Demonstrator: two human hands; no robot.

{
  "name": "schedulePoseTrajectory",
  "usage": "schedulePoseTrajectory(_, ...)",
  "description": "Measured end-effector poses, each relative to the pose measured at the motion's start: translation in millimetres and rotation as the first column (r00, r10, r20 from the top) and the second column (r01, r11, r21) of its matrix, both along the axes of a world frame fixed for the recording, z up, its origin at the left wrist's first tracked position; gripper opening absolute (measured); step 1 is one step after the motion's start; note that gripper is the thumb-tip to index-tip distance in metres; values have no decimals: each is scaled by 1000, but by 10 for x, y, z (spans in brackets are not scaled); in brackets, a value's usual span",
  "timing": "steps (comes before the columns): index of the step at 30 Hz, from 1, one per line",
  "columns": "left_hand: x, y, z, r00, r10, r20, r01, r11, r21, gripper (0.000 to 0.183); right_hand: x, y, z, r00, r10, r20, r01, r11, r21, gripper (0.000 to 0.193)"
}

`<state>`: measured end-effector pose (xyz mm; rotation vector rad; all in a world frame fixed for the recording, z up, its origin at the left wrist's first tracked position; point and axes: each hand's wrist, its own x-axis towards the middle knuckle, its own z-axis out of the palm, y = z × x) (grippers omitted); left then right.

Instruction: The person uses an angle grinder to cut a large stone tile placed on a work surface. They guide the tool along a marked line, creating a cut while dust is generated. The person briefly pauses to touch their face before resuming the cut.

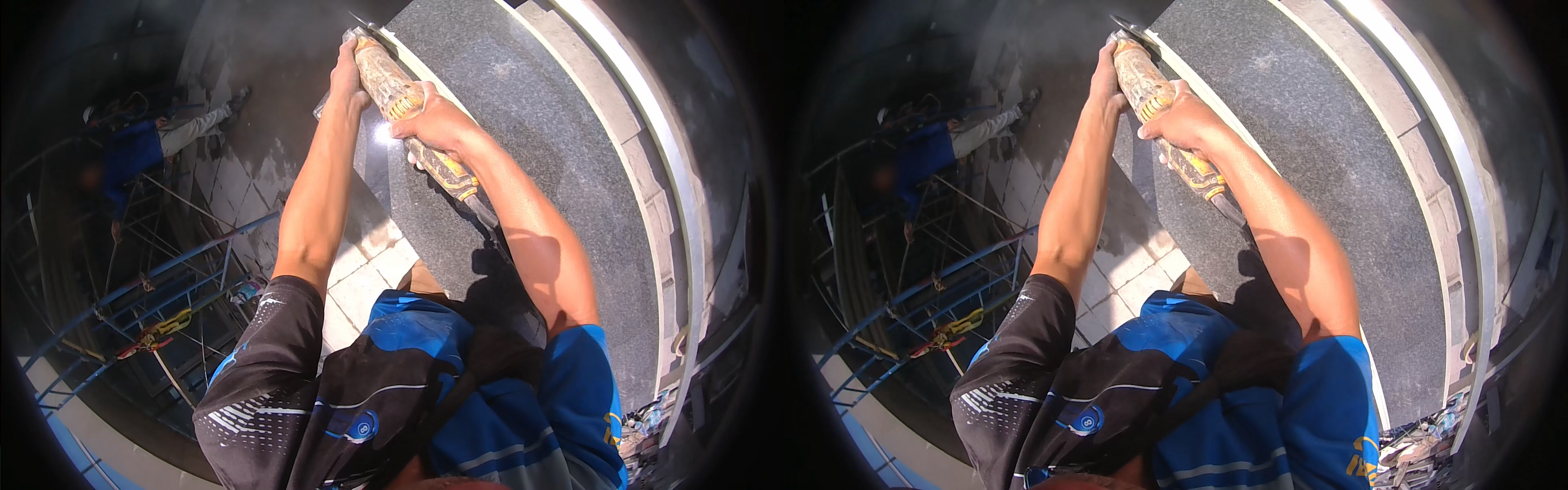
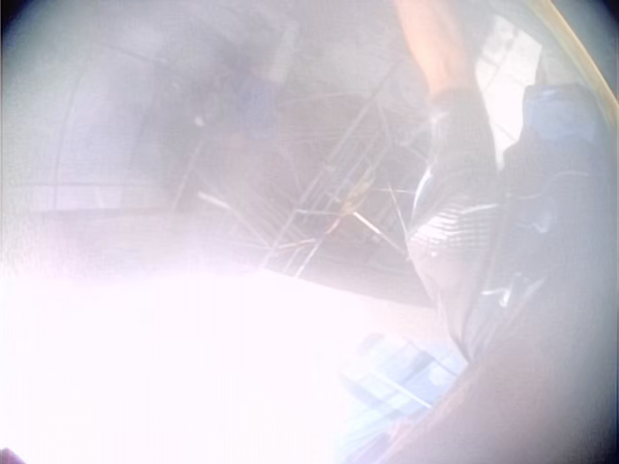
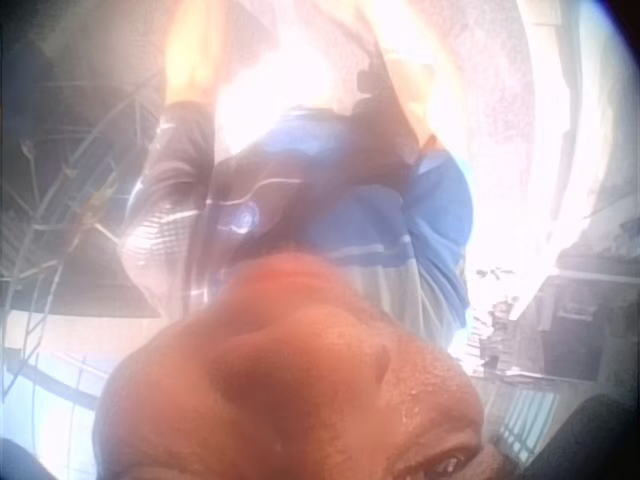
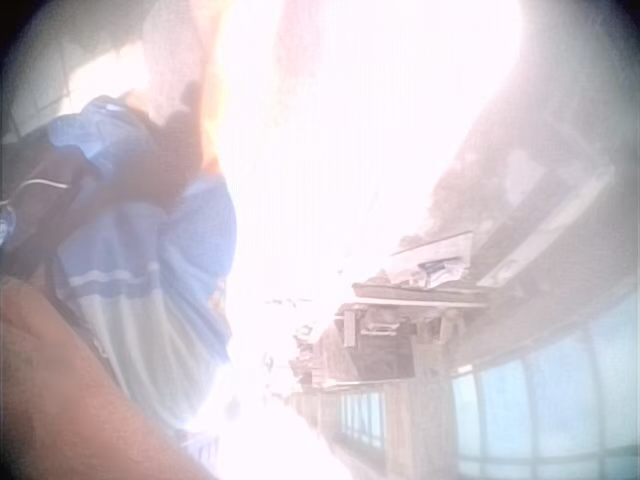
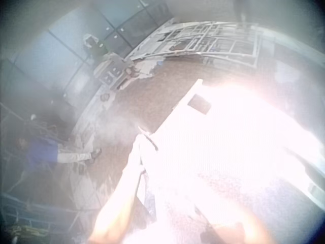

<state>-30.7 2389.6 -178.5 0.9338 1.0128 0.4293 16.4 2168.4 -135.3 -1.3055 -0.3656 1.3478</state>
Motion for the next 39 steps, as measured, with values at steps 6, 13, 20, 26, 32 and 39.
schedulePoseTrajectory(6,-90,-176,107,1000,3,17,-3,1000,5,52,-45,-153,52,999,-4,41,4,1000,-10,85)
schedulePoseTrajectory(13,-87,-316,180,1000,1,-8,-1,1000,19,50,-75,-223,41,996,0,91,1,1000,-21,87)
schedulePoseTrajectory(20,-108,-352,185,1000,-7,-8,8,1000,14,50,-107,-234,-44,986,20,164,-15,999,-32,86)
schedulePoseTrajectory(26,-114,-426,237,1000,-3,-24,3,1000,8,49,-127,-284,20,988,10,157,-3,999,-47,88)
schedulePoseTrajectory(32,-100,-272,149,1000,13,-19,-13,1000,16,56,-88,-178,-16,991,15,133,-12,1000,-24,91)
schedulePoseTrajectory(39,-18,115,-67,1000,-22,-20,22,1000,-1,50,15,19,121,999,36,-20,-36,999,-18,81)
